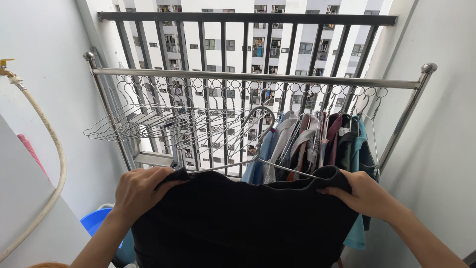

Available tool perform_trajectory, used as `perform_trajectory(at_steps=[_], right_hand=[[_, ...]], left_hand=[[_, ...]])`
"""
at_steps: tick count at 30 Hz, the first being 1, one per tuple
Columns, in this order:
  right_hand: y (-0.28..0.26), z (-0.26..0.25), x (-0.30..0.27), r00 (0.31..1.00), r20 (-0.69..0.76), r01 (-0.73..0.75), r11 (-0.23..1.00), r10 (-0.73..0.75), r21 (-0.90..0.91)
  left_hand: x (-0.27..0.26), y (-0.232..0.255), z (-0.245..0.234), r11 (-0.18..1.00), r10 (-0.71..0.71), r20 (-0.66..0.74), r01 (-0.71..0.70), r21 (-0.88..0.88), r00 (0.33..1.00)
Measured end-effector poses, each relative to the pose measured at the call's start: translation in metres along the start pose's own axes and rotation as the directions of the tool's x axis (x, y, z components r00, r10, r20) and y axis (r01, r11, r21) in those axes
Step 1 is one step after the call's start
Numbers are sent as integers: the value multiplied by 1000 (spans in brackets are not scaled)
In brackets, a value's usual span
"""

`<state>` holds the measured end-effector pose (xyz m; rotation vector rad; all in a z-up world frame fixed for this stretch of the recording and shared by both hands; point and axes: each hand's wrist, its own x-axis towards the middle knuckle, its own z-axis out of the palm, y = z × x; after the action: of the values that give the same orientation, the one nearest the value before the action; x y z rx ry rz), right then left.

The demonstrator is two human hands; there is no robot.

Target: Removing wet laundry from a washing machine and hanging individual items on hangers on a drying rack.

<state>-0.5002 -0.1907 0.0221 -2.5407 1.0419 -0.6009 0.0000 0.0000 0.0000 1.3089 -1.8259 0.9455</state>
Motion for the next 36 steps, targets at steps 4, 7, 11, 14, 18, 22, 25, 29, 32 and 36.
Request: perform_trajectory(at_steps=[4,7,11,14,18,22,25,29,32,36], right_hand=[[14,14,6,995,-77,74,992,-67,97],[26,24,9,940,-265,215,976,-216,-34],[35,33,12,814,-454,234,920,-362,-315],[31,32,10,829,-413,254,912,-377,-323],[19,34,13,848,-298,349,885,-438,-308],[35,46,13,815,-393,295,889,-425,-351],[46,46,12,799,-484,195,915,-358,-354],[51,45,11,808,-527,100,943,-264,-319],[52,45,11,811,-529,107,953,-249,-284],[57,43,12,809,-536,92,952,-242,-293]], left_hand=[[-1,1,-6,1000,4,22,-4,17,1000],[-5,1,-8,997,59,-3,-58,40,998],[-1,6,-18,988,-156,-127,152,-36,980],[7,12,-22,936,-351,-158,348,-51,923],[31,33,-28,833,-547,13,546,-93,837],[29,35,-34,870,-481,93,488,-70,872],[19,20,-39,851,-445,183,477,-219,877],[-13,-4,-30,677,-604,241,648,-349,760],[-52,-28,-2,592,-691,266,738,-323,672],[-65,-34,5,575,-742,102,707,-412,663]])
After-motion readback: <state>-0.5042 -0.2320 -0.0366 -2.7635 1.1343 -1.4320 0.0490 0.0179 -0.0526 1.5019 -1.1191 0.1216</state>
